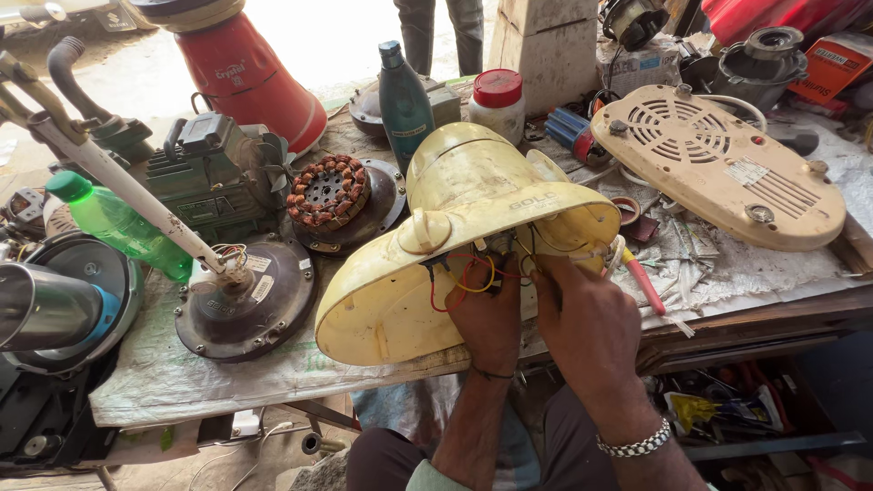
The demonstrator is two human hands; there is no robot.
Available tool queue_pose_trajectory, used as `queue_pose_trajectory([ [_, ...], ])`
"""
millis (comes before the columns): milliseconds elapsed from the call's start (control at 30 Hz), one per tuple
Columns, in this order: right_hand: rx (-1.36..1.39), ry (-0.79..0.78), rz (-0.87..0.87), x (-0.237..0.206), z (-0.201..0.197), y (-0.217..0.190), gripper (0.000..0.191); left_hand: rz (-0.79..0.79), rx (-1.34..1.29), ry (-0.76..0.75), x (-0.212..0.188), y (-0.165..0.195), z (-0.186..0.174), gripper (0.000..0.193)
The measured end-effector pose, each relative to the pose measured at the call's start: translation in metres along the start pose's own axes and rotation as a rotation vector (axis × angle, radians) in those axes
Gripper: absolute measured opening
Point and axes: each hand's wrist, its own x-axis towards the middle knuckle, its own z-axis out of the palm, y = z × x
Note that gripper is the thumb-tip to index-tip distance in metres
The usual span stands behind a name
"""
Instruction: The person repairs the internal wiring of a yellow ceiling fan housing. They strip wire ends, twist connections, and wrap them with electrical tape using pliers and a screwdriver. The person also uses a multimeter to test the connections.
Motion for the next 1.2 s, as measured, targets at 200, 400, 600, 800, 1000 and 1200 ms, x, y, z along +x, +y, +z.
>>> queue_pose_trajectory([
  [200, 0.087, 0.018, -0.019, 0.0016, 0.0056, -0.003, 0.024, 0.038, 0.014, -0.003, 0.0001, -0.0007, -0.0017, 0.014],
  [400, 0.005, 0.037, 0.029, -0.0034, 0.0078, -0.0046, 0.018, -0.007, -0.033, -0.018, -0.0007, -0.0011, -0.0006, 0.013],
  [600, 0.02, 0.035, -0.045, 0.0012, 0.0076, -0.0022, 0.027, 0.033, 0.007, 0.002, -0.0016, -0.0012, -0.0008, 0.013],
  [800, -0.073, -0.018, 0.066, -0.0003, 0.0056, -0.0032, 0.021, -0.047, -0.015, -0.024, -0.0028, -0.0003, 0.0003, 0.012],
  [1000, 0.056, 0.005, 0.004, 0.0034, 0.0032, 0.0006, 0.024, -0.002, -0.046, -0.014, -0.0034, 0.0018, -0.0014, 0.012],
  [1200, -0.088, -0.131, 0.144, 0.0037, 0.0047, -0.0002, 0.019, -0.021, 0.004, -0.007, -0.0026, 0.0007, 0.0001, 0.014],
])
